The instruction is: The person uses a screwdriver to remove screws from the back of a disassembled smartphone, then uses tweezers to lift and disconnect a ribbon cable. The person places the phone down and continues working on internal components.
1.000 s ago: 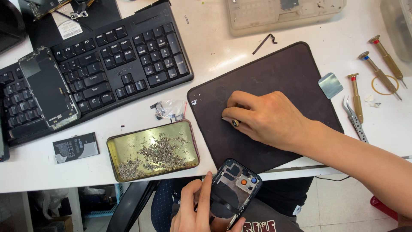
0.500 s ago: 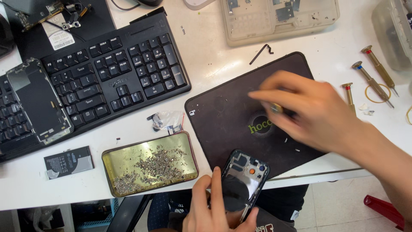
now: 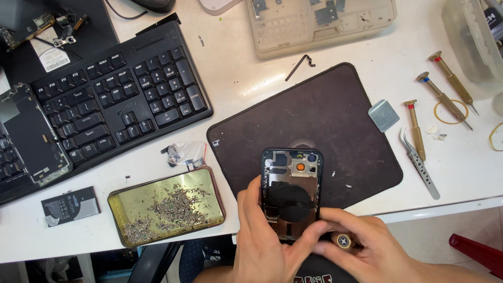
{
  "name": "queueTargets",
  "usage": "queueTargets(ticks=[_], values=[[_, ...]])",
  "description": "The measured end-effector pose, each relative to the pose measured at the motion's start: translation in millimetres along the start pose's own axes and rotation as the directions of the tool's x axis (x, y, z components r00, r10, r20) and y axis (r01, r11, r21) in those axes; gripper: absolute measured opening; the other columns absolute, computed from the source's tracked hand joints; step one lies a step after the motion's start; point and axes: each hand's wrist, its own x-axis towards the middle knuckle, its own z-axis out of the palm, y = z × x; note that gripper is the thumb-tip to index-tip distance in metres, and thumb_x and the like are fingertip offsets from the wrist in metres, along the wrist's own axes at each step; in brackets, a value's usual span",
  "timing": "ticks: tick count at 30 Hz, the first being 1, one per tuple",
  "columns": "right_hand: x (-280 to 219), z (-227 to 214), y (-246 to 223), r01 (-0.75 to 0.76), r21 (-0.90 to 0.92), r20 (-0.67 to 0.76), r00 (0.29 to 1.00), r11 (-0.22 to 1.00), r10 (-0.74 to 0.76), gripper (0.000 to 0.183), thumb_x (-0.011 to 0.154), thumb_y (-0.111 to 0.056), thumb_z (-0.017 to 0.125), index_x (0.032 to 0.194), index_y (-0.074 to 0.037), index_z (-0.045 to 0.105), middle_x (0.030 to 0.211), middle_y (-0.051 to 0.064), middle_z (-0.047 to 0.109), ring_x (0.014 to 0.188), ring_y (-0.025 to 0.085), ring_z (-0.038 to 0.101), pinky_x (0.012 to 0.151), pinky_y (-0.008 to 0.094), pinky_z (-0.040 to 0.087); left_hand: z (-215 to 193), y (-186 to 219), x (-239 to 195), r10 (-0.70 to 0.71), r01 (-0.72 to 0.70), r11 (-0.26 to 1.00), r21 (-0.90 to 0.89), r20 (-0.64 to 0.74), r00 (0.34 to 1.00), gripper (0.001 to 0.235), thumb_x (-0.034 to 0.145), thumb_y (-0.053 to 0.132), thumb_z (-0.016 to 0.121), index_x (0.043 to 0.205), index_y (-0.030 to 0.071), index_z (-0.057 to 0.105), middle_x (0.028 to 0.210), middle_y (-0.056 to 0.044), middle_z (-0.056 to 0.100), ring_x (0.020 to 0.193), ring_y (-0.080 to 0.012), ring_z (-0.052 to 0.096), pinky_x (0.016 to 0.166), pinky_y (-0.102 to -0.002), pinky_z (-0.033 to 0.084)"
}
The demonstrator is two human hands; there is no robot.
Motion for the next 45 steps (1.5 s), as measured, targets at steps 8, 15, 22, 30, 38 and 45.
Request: queueTargets(ticks=[8,15,22,30,38,45], values=[[51,-67,-84,-0.252,-0.538,0.129,0.918,0.804,0.374,0.052,0.092,-0.019,0.066,0.144,-0.020,0.065,0.090,0.005,0.072,0.074,0.017,0.064,0.064,0.031,0.053,-34,2,-10,0.454,-0.289,0.762,0.579,-0.161,0.876,0.112,0.072,0.067,0.078,0.142,-0.009,0.036,0.129,-0.028,0.049,0.121,-0.0382,0.058,0.099,-0.044,0.056],[100,-96,-91,0.032,-0.436,0.443,0.878,0.899,0.184,0.039,0.096,-0.014,0.057,0.129,-0.011,0.077,0.102,0.001,0.085,0.085,0.013,0.074,0.075,0.028,0.061,-39,3,39,0.573,-0.658,0.642,0.393,0.324,0.753,0.102,0.076,0.054,0.083,0.142,-0.014,0.044,0.137,-0.030,0.056,0.128,-0.0463,0.057,0.108,-0.057,0.045],[62,-100,-79,0.086,-0.721,0.056,0.996,0.688,-0.066,0.042,0.097,-0.028,0.058,0.127,-0.003,0.073,0.107,0.006,0.078,0.087,0.017,0.071,0.069,0.029,0.059,-25,-10,35,0.520,-0.567,0.764,0.309,0.224,0.824,0.096,0.080,0.045,0.089,0.139,-0.015,0.043,0.134,-0.031,0.052,0.124,-0.0472,0.057,0.106,-0.054,0.051],[-89,-107,93,0.139,-0.779,-0.447,0.561,0.612,-0.697,0.023,0.094,-0.021,0.059,0.108,-0.003,0.057,0.092,0.012,0.059,0.074,0.022,0.060,0.065,0.034,0.050,-21,-17,27,0.542,-0.537,0.776,0.331,0.086,0.836,0.101,0.081,0.051,0.088,0.137,-0.019,0.043,0.134,-0.034,0.057,0.125,-0.0450,0.064,0.104,-0.047,0.060],[-87,-58,95,0.226,-0.703,-0.465,0.572,0.674,-0.676,0.025,0.094,-0.019,0.062,0.106,-0.001,0.049,0.093,0.017,0.059,0.081,0.028,0.066,0.069,0.039,0.057,-24,-10,32,0.525,-0.519,0.756,0.398,0.103,0.845,0.093,0.076,0.058,0.087,0.121,-0.018,0.059,0.115,-0.028,0.064,0.119,-0.0449,0.065,0.097,-0.047,0.060],[8,13,-19,0.434,-0.452,-0.322,0.735,0.779,-0.597,0.037,0.102,-0.019,0.066,0.129,-0.007,0.043,0.121,0.023,0.068,0.112,0.036,0.073,0.089,0.044,0.065,-27,-10,38,0.570,-0.573,0.714,0.402,0.142,0.809,0.092,0.078,0.055,0.088,0.122,-0.019,0.057,0.115,-0.028,0.063,0.115,-0.0450,0.065,0.095,-0.047,0.060]])
